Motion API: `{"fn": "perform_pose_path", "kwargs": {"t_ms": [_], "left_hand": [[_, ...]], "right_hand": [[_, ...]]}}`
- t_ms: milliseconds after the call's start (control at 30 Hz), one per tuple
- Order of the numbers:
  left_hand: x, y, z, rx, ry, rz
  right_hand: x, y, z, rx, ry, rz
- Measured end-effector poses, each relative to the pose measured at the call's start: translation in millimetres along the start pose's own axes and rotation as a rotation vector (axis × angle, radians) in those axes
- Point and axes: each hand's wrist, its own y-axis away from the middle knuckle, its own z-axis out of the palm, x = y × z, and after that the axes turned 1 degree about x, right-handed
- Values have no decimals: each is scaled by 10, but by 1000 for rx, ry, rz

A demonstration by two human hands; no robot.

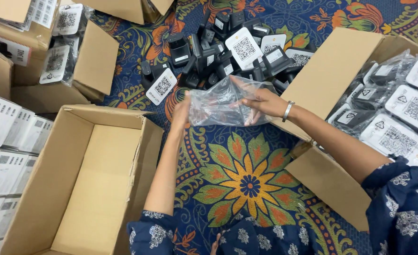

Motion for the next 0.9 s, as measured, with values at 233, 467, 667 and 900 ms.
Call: {"fn": "perform_pose_path", "kwargs": {"t_ms": [233,467,667,900], "left_hand": [[-235,-169,-93,492,-271,642],[38,297,39,601,-985,690],[289,826,792,115,-827,727],[134,660,930,58,-781,576]], "right_hand": [[0,16,-30,26,-155,67],[495,-187,259,-68,-299,122],[516,-435,520,-169,-480,182],[498,-591,373,-124,-489,209]]}}
